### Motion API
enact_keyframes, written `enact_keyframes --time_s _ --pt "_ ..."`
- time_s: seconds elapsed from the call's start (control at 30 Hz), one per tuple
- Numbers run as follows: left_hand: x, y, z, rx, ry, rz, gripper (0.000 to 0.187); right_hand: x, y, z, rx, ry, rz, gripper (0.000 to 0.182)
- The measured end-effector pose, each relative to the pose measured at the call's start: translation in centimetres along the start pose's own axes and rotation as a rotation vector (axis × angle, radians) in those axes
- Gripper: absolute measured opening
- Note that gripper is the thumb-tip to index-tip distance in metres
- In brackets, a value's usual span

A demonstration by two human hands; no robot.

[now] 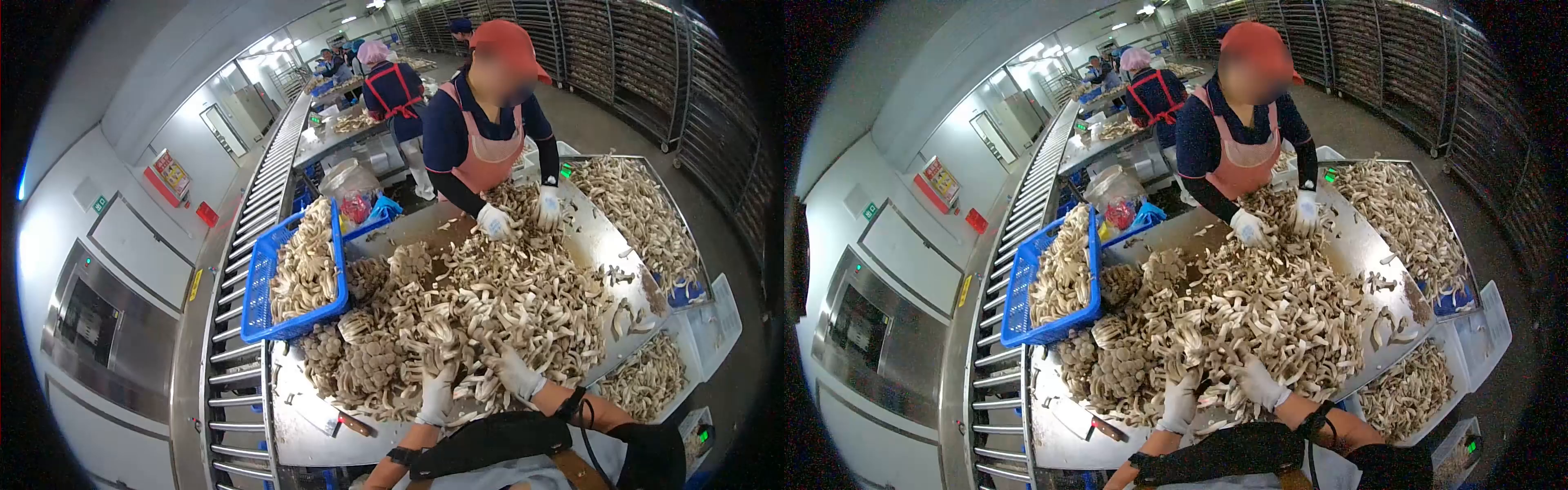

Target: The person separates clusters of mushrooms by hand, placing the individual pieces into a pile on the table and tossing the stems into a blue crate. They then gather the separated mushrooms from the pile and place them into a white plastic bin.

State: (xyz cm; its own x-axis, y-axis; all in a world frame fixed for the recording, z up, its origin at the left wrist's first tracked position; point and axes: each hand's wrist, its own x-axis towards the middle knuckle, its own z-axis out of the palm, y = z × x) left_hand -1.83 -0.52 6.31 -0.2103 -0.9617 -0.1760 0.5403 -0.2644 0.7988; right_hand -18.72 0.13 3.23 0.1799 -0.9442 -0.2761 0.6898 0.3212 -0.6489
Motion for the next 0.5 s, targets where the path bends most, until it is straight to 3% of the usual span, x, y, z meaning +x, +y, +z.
enact_keyframes --time_s 0.03,0.1,0.13,0.23,0.27,0.37,0.4,0.5 --pt "0.2 -1.2 -1.0 0.064 -0.037 -0.045 0.078 -0.1 0.4 -0.3 0.048 0.003 -0.013 0.055" --pt "1.4 -6.0 -4.9 0.172 -0.098 -0.118 0.074 1.0 1.2 -2.0 -0.277 -0.036 0.067 0.052" --pt "0.7 -4.5 -3.0 0.199 -0.11 -0.097 0.067 1.5 1.0 -2.1 -0.439 -0.055 0.101 0.051" --pt "1.7 -2.9 -4.2 0.286 -0.19 -0.237 0.064 1.2 0.2 -1.6 -0.462 -0.077 0.028 0.047" --pt "0.3 -4.2 -3.3 0.352 -0.178 0.012 0.053 0.8 0.0 -1.5 -0.392 -0.052 0.039 0.048" --pt "1.2 -2.6 -3.4 0.212 -0.07 -0.269 0.045 0.6 -0.7 -1.0 -0.182 0.011 0.065 0.052" --pt "1.0 -2.0 -3.2 0.201 -0.111 -0.17 0.046 0.6 -0.4 -0.9 -0.166 0.025 -0.009 0.055" --pt "1.2 -4.6 -4.5 0.505 -0.258 -0.216 0.054 2.2 2.2 -2.4 -0.47 -0.157 -0.097 0.047"
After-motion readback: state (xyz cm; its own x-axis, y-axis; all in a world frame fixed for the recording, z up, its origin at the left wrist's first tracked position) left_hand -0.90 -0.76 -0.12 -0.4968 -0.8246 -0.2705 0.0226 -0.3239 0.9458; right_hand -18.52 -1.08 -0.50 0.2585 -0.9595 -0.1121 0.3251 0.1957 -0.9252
